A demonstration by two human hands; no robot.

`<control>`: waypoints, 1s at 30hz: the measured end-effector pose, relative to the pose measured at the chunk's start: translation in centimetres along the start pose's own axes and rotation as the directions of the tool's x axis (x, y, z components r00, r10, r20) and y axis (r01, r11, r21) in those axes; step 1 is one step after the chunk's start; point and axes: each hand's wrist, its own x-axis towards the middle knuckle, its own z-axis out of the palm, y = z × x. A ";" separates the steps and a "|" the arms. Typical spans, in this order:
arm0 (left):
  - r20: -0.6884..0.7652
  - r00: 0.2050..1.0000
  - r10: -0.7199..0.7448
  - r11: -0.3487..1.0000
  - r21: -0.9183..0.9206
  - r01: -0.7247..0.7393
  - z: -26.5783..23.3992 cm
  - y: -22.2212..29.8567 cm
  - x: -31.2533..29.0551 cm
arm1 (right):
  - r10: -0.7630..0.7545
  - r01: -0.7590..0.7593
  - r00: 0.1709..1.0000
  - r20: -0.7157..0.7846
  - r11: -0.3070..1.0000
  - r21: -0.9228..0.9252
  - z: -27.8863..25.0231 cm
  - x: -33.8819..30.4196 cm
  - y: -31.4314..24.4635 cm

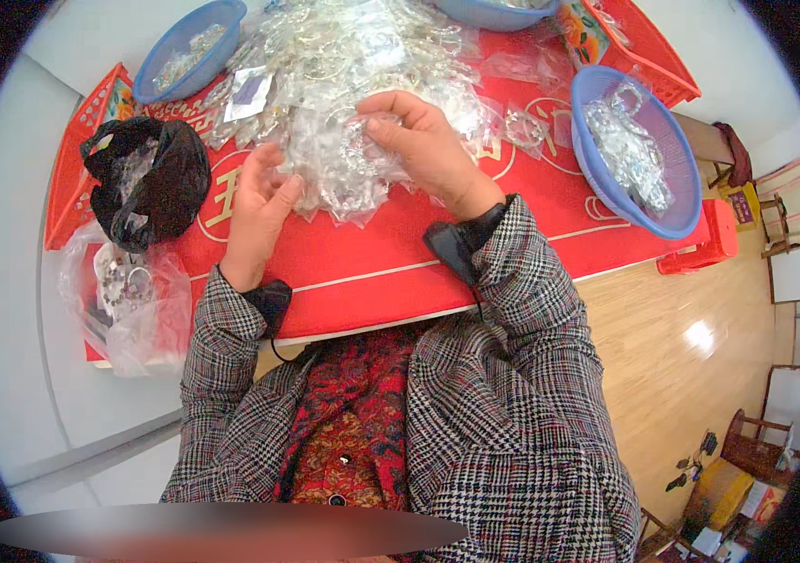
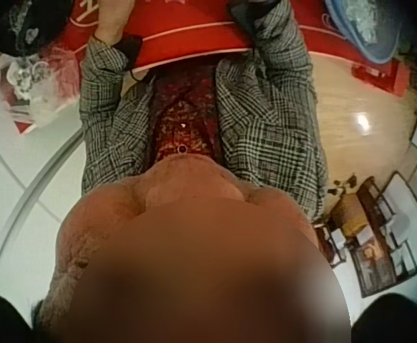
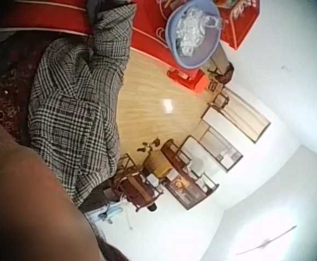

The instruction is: Sort and package small clear plastic items into various colored bowls on a workbench.

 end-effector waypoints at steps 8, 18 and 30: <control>0.211 0.967 -0.145 0.986 -0.049 0.158 0.0 0.5 -0.9 | 0.012 -0.013 1.000 0.008 0.997 0.081 2.1 -0.5 1.6; -0.023 1.000 0.004 0.998 0.056 -0.003 -0.9 -0.1 -0.1 | -0.007 0.020 1.000 0.024 0.766 -0.643 0.0 0.1 1.3; -0.051 0.998 0.036 0.992 -0.120 -0.042 -1.3 -0.2 0.1 | 0.088 -0.071 0.996 0.030 0.930 -0.360 1.3 -0.8 -0.5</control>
